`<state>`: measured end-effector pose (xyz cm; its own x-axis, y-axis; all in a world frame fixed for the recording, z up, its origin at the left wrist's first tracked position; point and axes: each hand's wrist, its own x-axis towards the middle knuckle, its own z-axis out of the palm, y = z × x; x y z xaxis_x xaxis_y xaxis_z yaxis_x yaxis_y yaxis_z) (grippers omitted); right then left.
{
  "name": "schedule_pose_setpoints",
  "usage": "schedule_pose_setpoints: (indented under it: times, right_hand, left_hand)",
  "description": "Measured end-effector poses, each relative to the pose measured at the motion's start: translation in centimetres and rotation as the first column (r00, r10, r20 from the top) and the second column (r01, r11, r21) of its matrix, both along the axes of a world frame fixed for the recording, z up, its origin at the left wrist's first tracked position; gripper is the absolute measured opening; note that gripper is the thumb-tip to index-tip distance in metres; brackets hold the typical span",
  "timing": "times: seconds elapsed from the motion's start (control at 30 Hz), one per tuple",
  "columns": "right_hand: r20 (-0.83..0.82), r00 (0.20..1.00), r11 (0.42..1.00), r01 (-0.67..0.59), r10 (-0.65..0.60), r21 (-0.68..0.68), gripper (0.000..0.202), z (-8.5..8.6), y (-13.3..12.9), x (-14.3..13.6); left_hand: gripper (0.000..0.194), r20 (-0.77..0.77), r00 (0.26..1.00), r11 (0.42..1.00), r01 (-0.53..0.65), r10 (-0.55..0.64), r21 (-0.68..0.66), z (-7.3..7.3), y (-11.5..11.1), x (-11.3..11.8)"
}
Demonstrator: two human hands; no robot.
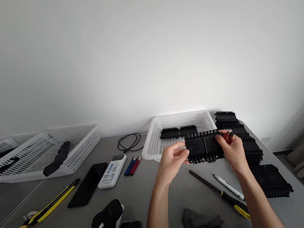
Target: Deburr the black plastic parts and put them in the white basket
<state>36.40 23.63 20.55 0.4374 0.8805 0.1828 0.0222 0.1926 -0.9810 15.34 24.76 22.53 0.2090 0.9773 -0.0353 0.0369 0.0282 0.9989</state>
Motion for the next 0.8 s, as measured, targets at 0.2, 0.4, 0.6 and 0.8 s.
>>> schedule_pose_setpoints:
  times: [0.2,0.4,0.6,0.8]
  right_hand:
    - [0.063,0.989,0.989,0.13,-0.135,0.066,0.042,1.7,-1.6,-0.4]
    - [-0.356,0.853,0.922,-0.376,0.383,0.09,0.034,2.0,-2.7,-2.3]
    - [-0.585,0.451,0.551,-0.835,0.674,-0.008,0.037,1.5,-2.8,-5.5]
    - [-0.69,0.32,0.413,-0.91,0.65,-0.033,0.034,1.1,-2.5,-6.2]
  left_hand:
    - [0.048,-0.02,0.999,0.997,-0.046,0.047,0.063,-0.2,0.2,-0.1]
    - [0.047,-0.03,0.996,0.989,-0.085,0.089,0.117,-0.5,0.4,-0.2]
    - [0.037,0.009,1.0,0.98,0.005,-0.007,0.201,-0.3,0.4,0.1]
    - [0.03,-0.061,0.998,0.964,0.03,-0.014,0.266,-0.3,0.2,0.6]
